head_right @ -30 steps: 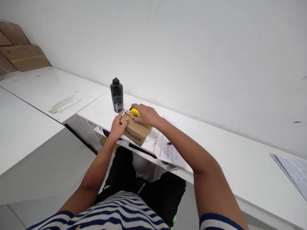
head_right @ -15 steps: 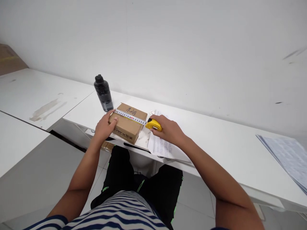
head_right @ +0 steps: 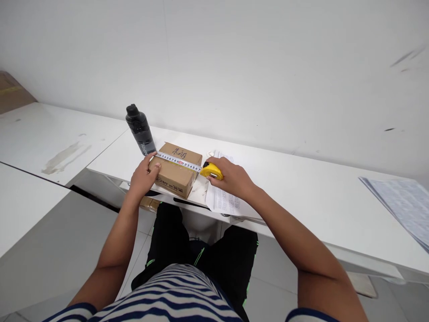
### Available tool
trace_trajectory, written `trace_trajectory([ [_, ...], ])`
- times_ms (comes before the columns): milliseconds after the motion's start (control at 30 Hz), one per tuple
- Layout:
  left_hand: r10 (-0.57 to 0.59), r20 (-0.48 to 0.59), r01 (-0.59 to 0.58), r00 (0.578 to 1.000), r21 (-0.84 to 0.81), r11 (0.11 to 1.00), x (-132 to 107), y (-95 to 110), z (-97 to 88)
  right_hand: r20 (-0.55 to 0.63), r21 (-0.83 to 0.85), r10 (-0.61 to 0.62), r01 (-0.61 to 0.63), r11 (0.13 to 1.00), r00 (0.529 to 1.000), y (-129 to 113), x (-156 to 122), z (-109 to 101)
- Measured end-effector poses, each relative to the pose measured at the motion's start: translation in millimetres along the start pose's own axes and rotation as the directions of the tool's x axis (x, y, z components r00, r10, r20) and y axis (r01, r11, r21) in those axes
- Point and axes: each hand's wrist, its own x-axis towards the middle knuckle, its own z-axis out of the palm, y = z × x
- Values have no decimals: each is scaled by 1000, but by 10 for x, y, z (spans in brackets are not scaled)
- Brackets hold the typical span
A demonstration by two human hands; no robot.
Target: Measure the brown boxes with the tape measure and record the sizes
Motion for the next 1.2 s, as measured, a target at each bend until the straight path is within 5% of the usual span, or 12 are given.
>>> trace_trajectory([
  [333, -3, 9, 3, 1000, -11, 1000, -2, 7, -6, -95, -94, -64, 56, 994, 993, 74, -93, 196],
  [733, -1, 13, 1, 1000, -16, 1000, 2, -7, 3, -152, -10, -75, 74, 997, 986, 150, -93, 237],
  [933, -12, 10, 13, 1000, -20, 1000, 8, -12, 0, -149, 95, -83, 98, 991, 985, 288, -94, 517],
  [1200, -18, 15, 18, 1000, -18, 1000, 18, -18, 13, -322, 229, -17, 95, 969, 946, 321, -146, 858],
])
